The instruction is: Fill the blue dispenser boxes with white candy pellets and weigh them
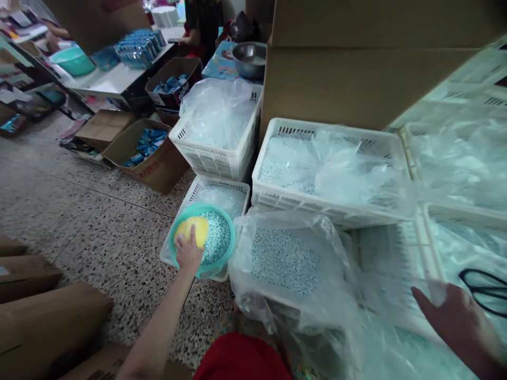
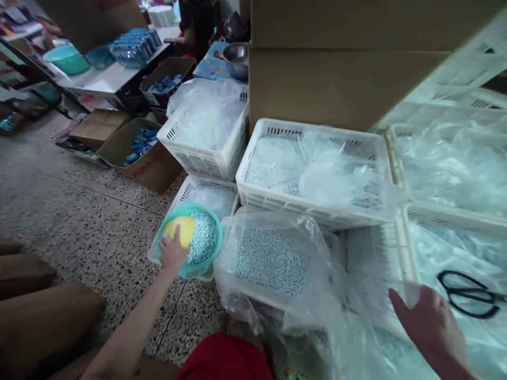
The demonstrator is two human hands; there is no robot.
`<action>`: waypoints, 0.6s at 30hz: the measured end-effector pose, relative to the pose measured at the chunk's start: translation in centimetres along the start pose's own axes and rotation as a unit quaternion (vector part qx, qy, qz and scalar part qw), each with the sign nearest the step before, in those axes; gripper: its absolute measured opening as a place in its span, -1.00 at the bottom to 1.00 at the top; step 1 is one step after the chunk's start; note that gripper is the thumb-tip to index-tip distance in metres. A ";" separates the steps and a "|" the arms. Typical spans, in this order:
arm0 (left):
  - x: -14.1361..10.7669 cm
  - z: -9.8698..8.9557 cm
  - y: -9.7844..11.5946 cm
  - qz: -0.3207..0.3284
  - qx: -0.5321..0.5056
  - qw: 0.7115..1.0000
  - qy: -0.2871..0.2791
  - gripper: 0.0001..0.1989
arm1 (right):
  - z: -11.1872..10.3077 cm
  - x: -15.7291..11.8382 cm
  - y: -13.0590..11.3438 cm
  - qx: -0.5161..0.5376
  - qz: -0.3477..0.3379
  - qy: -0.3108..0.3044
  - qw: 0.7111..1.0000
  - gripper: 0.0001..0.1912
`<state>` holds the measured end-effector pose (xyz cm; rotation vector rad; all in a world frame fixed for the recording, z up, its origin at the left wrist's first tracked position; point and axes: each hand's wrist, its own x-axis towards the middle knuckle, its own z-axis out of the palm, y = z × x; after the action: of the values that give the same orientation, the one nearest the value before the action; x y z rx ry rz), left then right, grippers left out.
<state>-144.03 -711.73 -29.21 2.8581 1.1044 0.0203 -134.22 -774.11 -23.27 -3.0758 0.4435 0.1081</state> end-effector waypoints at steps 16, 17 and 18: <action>-11.1 2.5 19.8 0.330 -0.096 0.932 -0.119 -0.13 | -1.4 0.6 0.3 0.005 -0.040 0.041 0.998 -0.54; -10.5 5.1 21.7 0.310 -0.070 0.935 -0.160 -0.14 | -1.1 0.8 0.6 0.015 -0.047 0.046 0.998 -0.55; -9.8 7.9 23.3 0.272 -0.045 0.944 -0.180 -0.16 | -0.7 1.0 0.9 0.023 -0.053 0.053 0.997 -0.55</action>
<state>-135.27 -736.03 -35.14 2.8223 0.2277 -0.3881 -133.47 -775.31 -22.62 -3.0617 0.2814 -0.0669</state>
